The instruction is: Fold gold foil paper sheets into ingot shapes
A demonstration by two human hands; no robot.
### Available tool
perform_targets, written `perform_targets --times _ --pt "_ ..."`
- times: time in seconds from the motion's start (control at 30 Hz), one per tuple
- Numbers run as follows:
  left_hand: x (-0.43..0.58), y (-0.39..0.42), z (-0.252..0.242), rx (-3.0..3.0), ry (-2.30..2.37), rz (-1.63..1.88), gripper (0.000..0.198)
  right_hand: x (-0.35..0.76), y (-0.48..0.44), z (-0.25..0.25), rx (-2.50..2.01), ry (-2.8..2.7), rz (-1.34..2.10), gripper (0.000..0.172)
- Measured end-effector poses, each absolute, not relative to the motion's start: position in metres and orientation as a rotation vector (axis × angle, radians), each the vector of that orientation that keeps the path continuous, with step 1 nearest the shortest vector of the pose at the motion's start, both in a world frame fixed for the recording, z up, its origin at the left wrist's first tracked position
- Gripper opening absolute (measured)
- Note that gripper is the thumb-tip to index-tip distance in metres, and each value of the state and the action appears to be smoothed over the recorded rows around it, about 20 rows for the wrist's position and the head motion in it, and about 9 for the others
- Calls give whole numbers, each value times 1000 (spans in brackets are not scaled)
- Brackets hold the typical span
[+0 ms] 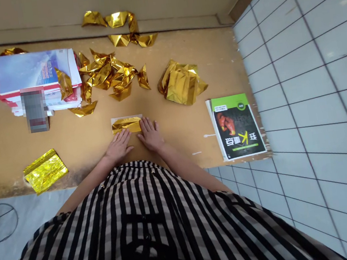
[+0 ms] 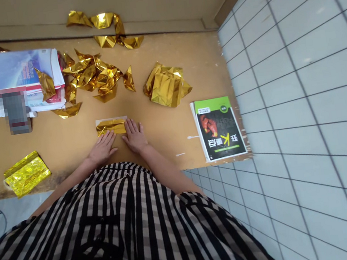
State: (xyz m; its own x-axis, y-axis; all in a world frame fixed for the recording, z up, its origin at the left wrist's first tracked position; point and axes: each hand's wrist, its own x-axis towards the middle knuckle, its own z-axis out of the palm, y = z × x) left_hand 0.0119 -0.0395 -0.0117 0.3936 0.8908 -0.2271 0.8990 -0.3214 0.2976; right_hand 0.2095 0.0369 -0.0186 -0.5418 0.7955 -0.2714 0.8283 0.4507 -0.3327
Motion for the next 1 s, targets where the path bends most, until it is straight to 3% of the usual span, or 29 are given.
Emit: perform_targets --times 0.43,0.8,1.0 --pt "12 -38 -17 2280 1535 58 60 187 6 -14 1136 2803 -676 66" --pt "-21 -38 -21 2257 1691 435 36 231 26 -25 1359 2902 -510 46" --pt "-19 -8 -14 2244 1750 455 23 212 52 -21 1554 2919 -483 33"
